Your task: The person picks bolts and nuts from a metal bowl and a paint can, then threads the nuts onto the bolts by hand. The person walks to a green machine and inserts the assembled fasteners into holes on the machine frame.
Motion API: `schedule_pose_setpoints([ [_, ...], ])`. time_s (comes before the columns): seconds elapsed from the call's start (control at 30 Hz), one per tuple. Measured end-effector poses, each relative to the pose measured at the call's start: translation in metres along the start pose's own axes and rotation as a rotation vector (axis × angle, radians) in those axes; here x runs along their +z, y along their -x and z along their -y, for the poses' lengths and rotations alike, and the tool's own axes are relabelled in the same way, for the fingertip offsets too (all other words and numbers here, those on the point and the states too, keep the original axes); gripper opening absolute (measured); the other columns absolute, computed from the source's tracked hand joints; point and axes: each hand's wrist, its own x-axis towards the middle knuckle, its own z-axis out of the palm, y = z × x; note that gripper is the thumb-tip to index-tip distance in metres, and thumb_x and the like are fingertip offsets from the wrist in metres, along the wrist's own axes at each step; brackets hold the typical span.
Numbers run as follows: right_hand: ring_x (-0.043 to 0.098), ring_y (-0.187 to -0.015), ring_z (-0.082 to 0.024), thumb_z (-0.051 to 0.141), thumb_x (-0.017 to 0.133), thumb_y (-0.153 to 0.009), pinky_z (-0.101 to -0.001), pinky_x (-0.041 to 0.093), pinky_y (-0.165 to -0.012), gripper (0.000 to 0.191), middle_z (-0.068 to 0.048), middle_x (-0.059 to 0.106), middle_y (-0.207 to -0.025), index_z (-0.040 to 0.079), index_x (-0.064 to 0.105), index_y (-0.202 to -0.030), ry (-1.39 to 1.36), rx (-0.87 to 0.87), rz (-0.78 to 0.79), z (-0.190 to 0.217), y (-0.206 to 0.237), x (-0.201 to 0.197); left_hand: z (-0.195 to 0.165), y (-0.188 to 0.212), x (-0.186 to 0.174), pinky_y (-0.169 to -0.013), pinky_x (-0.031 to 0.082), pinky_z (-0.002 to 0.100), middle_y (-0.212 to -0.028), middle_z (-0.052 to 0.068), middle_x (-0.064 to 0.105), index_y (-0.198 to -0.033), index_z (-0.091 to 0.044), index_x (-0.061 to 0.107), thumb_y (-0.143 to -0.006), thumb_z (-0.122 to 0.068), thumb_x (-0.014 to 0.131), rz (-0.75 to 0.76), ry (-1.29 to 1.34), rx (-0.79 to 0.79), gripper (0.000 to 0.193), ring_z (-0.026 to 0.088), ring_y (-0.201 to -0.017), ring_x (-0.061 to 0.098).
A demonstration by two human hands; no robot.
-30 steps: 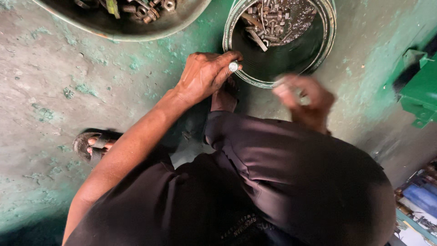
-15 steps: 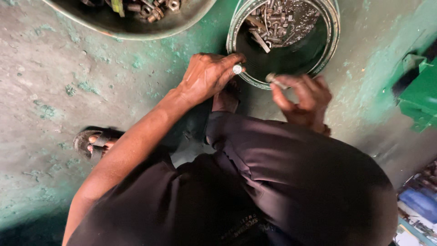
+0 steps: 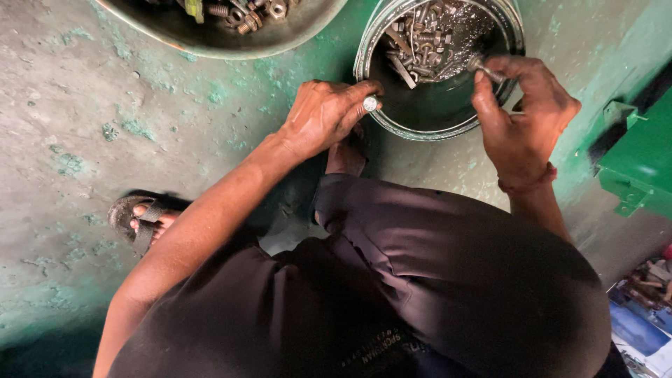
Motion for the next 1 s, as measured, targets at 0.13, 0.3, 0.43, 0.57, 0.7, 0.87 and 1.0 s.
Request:
schedule_pose_setpoints([
  [0.13, 0.064, -0.076, -0.025, 0.000, 0.076, -0.102, -0.0342, 0.047, -0.068, 0.011, -0.015, 0.074, -0.102, -0.004, 0.070, -0.109, -0.003, 0.159, -0.012, -0.007, -0.002, 0.003, -0.002, -0.001, 0.000, -0.071, 0.056, 0.048, -0.094, 0.014, 0.076, -0.125, -0.009, 0.068, -0.107, -0.033, 0.057, 0.005, 0.010, -0.022, 0.032, 0.037, -0.084, 0.071],
  [0.3, 0.065, -0.084, -0.020, 0.001, 0.069, -0.113, -0.0308, 0.048, -0.078, 0.005, -0.011, 0.071, -0.100, -0.002, 0.067, -0.110, -0.050, 0.079, -0.047, -0.020, -0.002, 0.008, -0.003, -0.007, 0.004, -0.070, 0.054, 0.051, -0.094, 0.014, 0.076, -0.127, -0.011, 0.067, -0.106, -0.033, 0.056, 0.019, -0.043, -0.023, 0.032, 0.037, -0.084, 0.071],
  [0.43, 0.059, -0.080, -0.016, 0.004, 0.072, -0.115, -0.0280, 0.044, -0.069, 0.010, -0.011, 0.071, -0.096, -0.004, 0.067, -0.111, -0.125, 0.216, -0.044, -0.023, 0.000, 0.011, -0.003, -0.009, 0.004, -0.072, 0.055, 0.051, -0.094, 0.014, 0.076, -0.128, -0.012, 0.067, -0.108, -0.034, 0.055, 0.023, -0.023, -0.025, 0.032, 0.037, -0.085, 0.071],
  [0.57, 0.071, -0.100, -0.014, -0.001, 0.061, -0.117, -0.0276, 0.056, -0.089, 0.009, -0.010, 0.069, -0.105, -0.009, 0.057, -0.114, -0.411, 0.143, -0.098, -0.026, -0.007, 0.023, -0.002, -0.009, -0.002, -0.072, 0.055, 0.050, -0.089, 0.013, 0.075, -0.127, -0.014, 0.067, -0.109, -0.035, 0.056, -0.009, -0.005, -0.021, 0.030, 0.037, -0.081, 0.071],
  [0.7, 0.068, -0.088, -0.014, 0.000, 0.063, -0.122, -0.0277, 0.060, -0.088, 0.011, -0.011, 0.068, -0.102, -0.008, 0.059, -0.116, -0.504, 0.097, -0.127, -0.032, -0.025, 0.036, 0.002, -0.013, -0.010, -0.070, 0.055, 0.048, -0.074, 0.011, 0.072, -0.126, -0.016, 0.067, -0.106, -0.036, 0.060, 0.010, 0.058, -0.135, 0.029, 0.035, -0.071, 0.071],
  [0.87, 0.069, -0.091, -0.016, -0.004, 0.063, -0.116, -0.0266, 0.055, -0.081, 0.006, -0.012, 0.069, -0.100, -0.009, 0.060, -0.116, -0.419, 0.025, -0.184, -0.027, -0.047, 0.046, 0.008, -0.014, -0.015, -0.066, 0.052, 0.049, -0.081, 0.013, 0.072, -0.122, -0.016, 0.069, -0.106, -0.033, 0.065, -0.113, -0.003, -0.084, 0.024, 0.038, -0.074, 0.068],
  [1.0, 0.069, -0.089, -0.016, -0.004, 0.064, -0.116, -0.0284, 0.053, -0.080, 0.007, -0.012, 0.069, -0.100, -0.009, 0.060, -0.114, -0.368, -0.006, -0.177, -0.022, -0.053, 0.047, 0.010, -0.013, -0.015, -0.066, 0.052, 0.050, -0.081, 0.013, 0.072, -0.122, -0.015, 0.068, -0.106, -0.033, 0.064, -0.137, 0.037, -0.071, 0.024, 0.038, -0.074, 0.068],
])
